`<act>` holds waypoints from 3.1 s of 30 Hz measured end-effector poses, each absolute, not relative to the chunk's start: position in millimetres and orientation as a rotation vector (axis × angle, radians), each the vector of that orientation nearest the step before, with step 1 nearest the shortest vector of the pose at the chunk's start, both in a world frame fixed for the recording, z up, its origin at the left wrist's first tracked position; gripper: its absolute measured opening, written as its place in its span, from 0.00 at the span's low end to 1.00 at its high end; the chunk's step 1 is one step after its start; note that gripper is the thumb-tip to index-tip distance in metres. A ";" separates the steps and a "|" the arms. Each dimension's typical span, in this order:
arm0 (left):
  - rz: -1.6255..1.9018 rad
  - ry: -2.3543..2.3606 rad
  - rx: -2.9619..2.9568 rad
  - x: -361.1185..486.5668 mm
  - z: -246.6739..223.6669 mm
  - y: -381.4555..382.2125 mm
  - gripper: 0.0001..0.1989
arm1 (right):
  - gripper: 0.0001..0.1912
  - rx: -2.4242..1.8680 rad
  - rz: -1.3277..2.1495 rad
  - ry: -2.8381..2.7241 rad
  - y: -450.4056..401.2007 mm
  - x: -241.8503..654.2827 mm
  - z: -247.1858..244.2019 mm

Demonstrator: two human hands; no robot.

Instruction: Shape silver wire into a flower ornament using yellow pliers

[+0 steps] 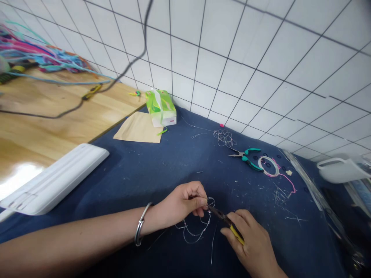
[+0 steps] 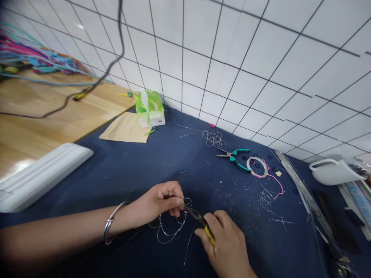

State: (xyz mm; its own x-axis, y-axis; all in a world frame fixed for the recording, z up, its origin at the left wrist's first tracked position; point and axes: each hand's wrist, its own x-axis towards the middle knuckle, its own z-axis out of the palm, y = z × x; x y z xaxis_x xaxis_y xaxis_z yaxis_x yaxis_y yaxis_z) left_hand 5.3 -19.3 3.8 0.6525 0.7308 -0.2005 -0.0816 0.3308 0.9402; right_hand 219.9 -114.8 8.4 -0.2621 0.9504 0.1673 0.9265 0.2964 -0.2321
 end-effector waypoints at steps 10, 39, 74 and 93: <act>0.561 0.780 1.153 6.3 4.1 -19.9 0.04 | 0.14 -1.747 0.003 -2.356 -113.9 220.3 9.6; 0.694 0.889 1.123 12.5 5.2 -29.4 0.06 | 0.14 -1.849 -0.095 -2.245 -120.3 202.8 8.2; 0.851 0.894 1.237 12.3 11.2 -36.8 0.06 | 0.16 -2.077 -0.258 -2.188 -128.1 172.4 17.2; 0.768 0.817 1.123 9.4 8.7 -26.5 0.05 | 0.14 -2.033 -0.082 -2.206 -125.2 181.9 19.5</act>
State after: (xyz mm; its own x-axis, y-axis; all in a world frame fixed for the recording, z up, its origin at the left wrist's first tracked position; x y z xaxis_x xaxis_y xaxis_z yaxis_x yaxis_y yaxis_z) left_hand 9.4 -26.5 8.7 0.4928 0.8541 -0.1665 -0.1139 0.2531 0.9607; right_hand 181.9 -125.2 19.5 -0.0771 0.9872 0.1397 0.9949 0.0854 -0.0544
